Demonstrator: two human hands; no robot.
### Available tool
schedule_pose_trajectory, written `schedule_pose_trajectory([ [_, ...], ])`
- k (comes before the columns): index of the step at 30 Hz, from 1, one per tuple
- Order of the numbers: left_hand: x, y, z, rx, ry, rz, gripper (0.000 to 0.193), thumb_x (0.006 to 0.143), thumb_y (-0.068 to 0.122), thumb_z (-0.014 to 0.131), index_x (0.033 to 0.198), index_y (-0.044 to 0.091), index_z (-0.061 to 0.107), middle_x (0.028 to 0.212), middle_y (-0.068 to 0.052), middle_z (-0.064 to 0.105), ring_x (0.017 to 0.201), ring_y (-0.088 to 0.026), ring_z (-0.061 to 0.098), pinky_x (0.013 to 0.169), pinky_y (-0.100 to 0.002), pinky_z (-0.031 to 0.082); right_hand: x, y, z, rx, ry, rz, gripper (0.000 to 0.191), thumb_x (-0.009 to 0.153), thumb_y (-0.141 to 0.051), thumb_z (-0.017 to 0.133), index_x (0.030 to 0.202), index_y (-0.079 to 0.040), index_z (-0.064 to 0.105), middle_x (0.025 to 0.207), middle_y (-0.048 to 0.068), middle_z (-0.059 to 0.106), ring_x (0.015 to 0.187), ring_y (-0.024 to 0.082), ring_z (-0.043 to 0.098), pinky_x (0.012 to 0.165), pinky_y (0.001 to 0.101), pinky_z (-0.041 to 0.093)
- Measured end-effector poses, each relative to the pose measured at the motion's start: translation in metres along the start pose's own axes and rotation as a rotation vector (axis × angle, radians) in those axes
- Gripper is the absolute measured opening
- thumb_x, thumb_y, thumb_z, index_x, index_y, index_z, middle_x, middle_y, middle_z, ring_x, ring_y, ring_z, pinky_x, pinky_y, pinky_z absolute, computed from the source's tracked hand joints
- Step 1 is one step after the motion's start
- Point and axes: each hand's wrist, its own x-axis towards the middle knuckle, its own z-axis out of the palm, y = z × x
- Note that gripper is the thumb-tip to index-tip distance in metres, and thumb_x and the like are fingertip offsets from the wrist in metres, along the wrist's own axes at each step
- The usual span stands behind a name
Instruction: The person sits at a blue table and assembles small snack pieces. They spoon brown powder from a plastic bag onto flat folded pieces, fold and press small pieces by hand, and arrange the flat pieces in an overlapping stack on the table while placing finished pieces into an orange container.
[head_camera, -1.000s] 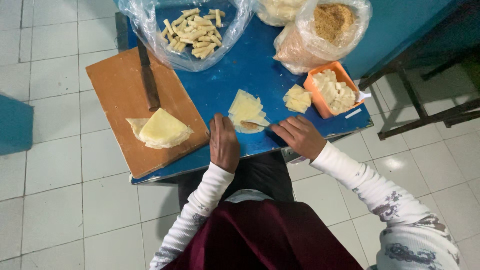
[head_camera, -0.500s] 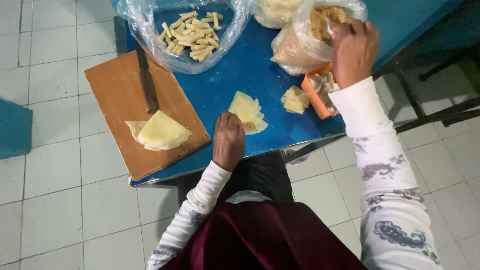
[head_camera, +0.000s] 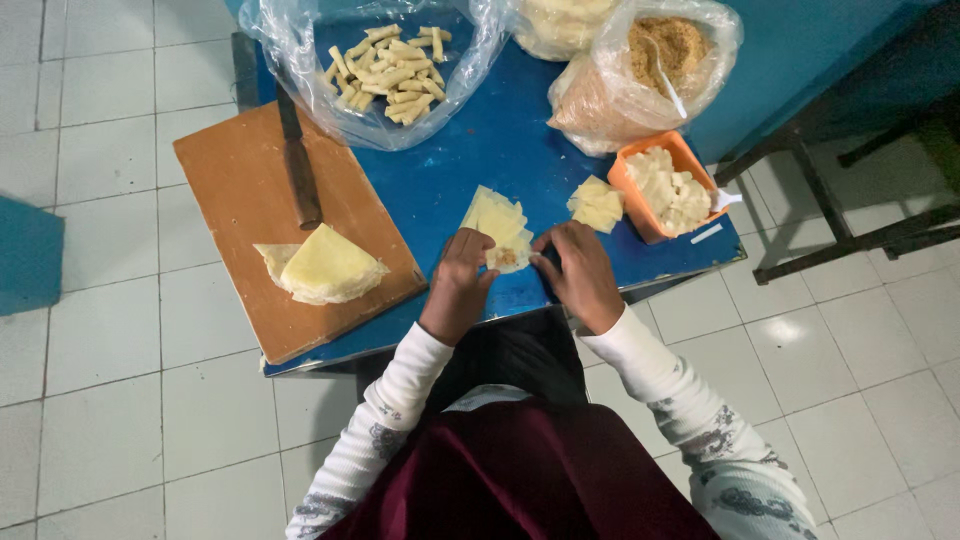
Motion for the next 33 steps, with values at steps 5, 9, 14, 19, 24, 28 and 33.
schedule_pose_trajectory([
  [5,0.000,0.002,-0.001,0.071,0.006,0.072,0.045,0.070,-0.005,0.080,0.111,-0.002,0.061,0.112,-0.018,0.061,0.105,-0.038,0.061,0.089,-0.043,0.052,0.000,0.000,0.004,0.228,-0.073,0.226,0.018,0.088,-0.009,0.075,0.099,-0.005,0.061,0.092,0.009,0.066,0.086,0.030,0.066,0.075,0.0399,0.051],
  [9,0.000,0.004,-0.002,0.097,-0.014,0.084,0.047,0.072,-0.005,0.079,0.115,-0.004,0.060,0.116,-0.019,0.060,0.111,-0.040,0.059,0.093,-0.043,0.051,0.004,-0.001,0.004,0.069,-0.061,0.163,0.017,0.085,-0.008,0.077,0.098,-0.006,0.067,0.086,0.013,0.064,0.082,0.033,0.064,0.071,0.0432,0.049],
  [14,0.000,0.007,-0.004,0.091,-0.028,0.081,0.050,0.070,-0.003,0.081,0.115,-0.004,0.060,0.115,-0.020,0.060,0.111,-0.041,0.058,0.093,-0.045,0.050,0.007,-0.004,0.004,0.098,-0.025,0.123,0.013,0.088,-0.008,0.076,0.096,-0.005,0.065,0.089,0.013,0.066,0.083,0.034,0.066,0.071,0.0425,0.051],
  [19,0.000,0.008,-0.005,0.097,-0.032,0.079,0.052,0.069,-0.002,0.083,0.115,-0.004,0.059,0.114,-0.020,0.059,0.110,-0.042,0.057,0.092,-0.045,0.049,0.007,-0.007,0.003,0.323,-0.088,0.204,0.017,0.092,-0.004,0.070,0.110,-0.004,0.067,0.097,0.012,0.072,0.084,0.029,0.073,0.071,0.0359,0.055],
  [24,0.000,0.006,-0.004,0.082,-0.042,0.073,0.051,0.070,-0.003,0.083,0.114,-0.003,0.059,0.114,-0.020,0.058,0.111,-0.043,0.057,0.091,-0.046,0.049,0.003,-0.009,0.002,0.383,-0.105,0.118,0.029,0.093,0.000,0.066,0.122,-0.004,0.067,0.105,0.012,0.073,0.095,0.028,0.074,0.081,0.0357,0.057],
  [28,0.000,0.006,-0.004,0.080,-0.038,0.068,0.050,0.069,-0.002,0.083,0.113,-0.003,0.059,0.114,-0.020,0.058,0.110,-0.042,0.057,0.091,-0.045,0.049,-0.001,-0.006,0.004,0.166,-0.130,-0.113,0.025,0.086,-0.003,0.072,0.111,-0.003,0.068,0.105,0.014,0.071,0.100,0.033,0.065,0.086,0.0420,0.052],
  [33,0.000,0.009,-0.003,0.109,-0.043,0.078,0.047,0.070,-0.002,0.081,0.111,-0.004,0.059,0.112,-0.020,0.057,0.108,-0.042,0.057,0.090,-0.046,0.049,0.000,0.004,0.011,0.075,-0.099,-0.218,0.010,0.091,-0.006,0.072,0.099,-0.006,0.068,0.101,0.009,0.073,0.095,0.029,0.067,0.082,0.0424,0.050],
])
